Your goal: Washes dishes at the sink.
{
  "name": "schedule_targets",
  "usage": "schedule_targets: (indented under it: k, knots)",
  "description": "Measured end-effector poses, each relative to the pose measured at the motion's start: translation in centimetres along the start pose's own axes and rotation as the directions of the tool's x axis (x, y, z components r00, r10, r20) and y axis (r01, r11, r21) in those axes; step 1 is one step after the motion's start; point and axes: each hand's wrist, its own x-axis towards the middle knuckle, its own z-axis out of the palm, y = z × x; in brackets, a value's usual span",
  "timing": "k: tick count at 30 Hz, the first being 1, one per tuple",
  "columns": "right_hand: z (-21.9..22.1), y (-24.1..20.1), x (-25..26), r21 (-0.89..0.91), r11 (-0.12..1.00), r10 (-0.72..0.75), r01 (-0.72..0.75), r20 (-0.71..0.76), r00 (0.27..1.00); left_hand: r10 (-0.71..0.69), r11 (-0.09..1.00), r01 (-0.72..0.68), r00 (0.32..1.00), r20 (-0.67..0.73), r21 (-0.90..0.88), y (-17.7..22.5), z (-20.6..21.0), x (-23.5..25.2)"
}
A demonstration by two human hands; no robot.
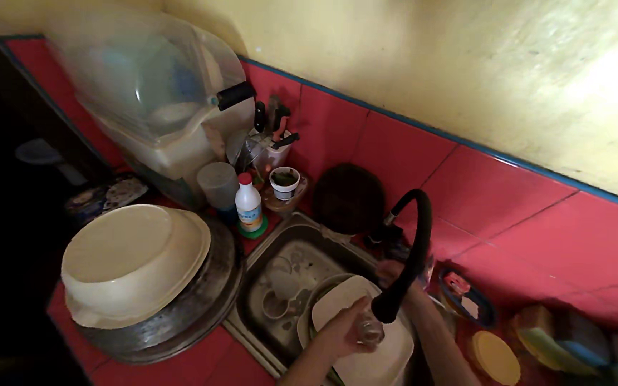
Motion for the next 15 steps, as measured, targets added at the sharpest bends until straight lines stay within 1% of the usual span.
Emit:
schedule_targets:
  k: [1, 2, 3, 4, 5, 6, 7, 8, 9, 10, 11, 12, 13, 14, 15]
  knots:
    - [-0.4, 1.2, -1.2, -0.067, 0.997, -0.015, 0.025, 0.145, 0.989, -0.026, 0.996, 0.022, 0.999, 0.036, 0.084, 0.4, -0.6, 0.0]
    - [-0.6, 2.0, -2.3, -0.108, 0.993, -0.007, 0.041, 0.293, 0.956, -0.041, 0.984, 0.031, 0.998, 0.055, 0.177, 0.9, -1.2, 0.0]
    - [-0.7, 2.4, -3.5, -0.123, 0.992, 0.028, 0.025, 0.411, 0.911, -0.058, 0.970, 0.044, 0.997, 0.051, 0.238, 1.5, -1.5, -0.3]
    - [-0.6, 2.9, -4.3, -0.090, 0.996, 0.061, -0.020, 0.470, 0.881, -0.077, 0.967, 0.067, 0.997, 0.032, 0.244, 2.0, -1.8, -0.4]
    - [-0.7, 3.7, -4.5, -0.046, 0.997, 0.082, -0.068, 0.497, 0.864, -0.086, 0.976, 0.083, 0.996, 0.005, 0.202, 2.3, -2.2, -0.3]
    - [-0.5, 4.2, -4.8, 0.009, 0.993, 0.101, -0.119, 0.477, 0.873, -0.075, 0.990, 0.078, 0.997, -0.030, 0.120, 2.4, -2.6, -0.1]
    - [0.3, 4.4, -5.3, 0.093, 0.982, 0.114, -0.166, 0.408, 0.906, -0.032, 0.999, 0.033, 0.996, -0.081, 0.010, 2.3, -2.8, 0.3]
    - [1.9, 4.2, -6.2, 0.166, 0.967, 0.141, -0.192, 0.279, 0.950, 0.048, 0.995, -0.061, 0.988, -0.149, -0.084, 1.9, -2.8, 0.7]
    - [4.1, 3.6, -7.2, 0.207, 0.955, 0.194, -0.212, 0.107, 0.975, 0.158, 0.972, -0.190, 0.963, -0.218, -0.138, 1.4, -2.5, 1.3]
    - [6.5, 2.9, -8.3, 0.235, 0.946, 0.238, -0.221, -0.046, 0.970, 0.261, 0.936, -0.313, 0.925, -0.277, -0.163, 0.9, -2.1, 2.2]
    - [8.9, 2.7, -9.4, 0.240, 0.956, 0.208, -0.166, -0.159, 0.965, 0.325, 0.902, -0.393, 0.890, -0.321, -0.178, 0.7, -1.6, 3.0]
    - [10.5, 3.2, -10.3, 0.180, 0.983, 0.078, -0.039, -0.214, 0.974, 0.333, 0.896, -0.404, 0.886, -0.323, -0.184, 1.0, -1.1, 3.4]
    - [11.1, 4.4, -10.7, -0.001, 0.990, -0.137, 0.139, -0.198, 0.971, 0.303, 0.918, -0.362, 0.904, -0.301, -0.164, 1.7, -0.6, 3.3]
    - [10.6, 6.1, -10.7, -0.285, 0.900, -0.368, 0.330, -0.091, 0.926, 0.241, 0.952, -0.281, 0.933, -0.268, -0.122, 2.6, -0.2, 3.0]
    - [9.0, 7.8, -10.3, -0.560, 0.670, -0.531, 0.487, 0.097, 0.842, 0.167, 0.976, -0.193, 0.959, -0.228, -0.100, 3.3, -0.4, 3.0]
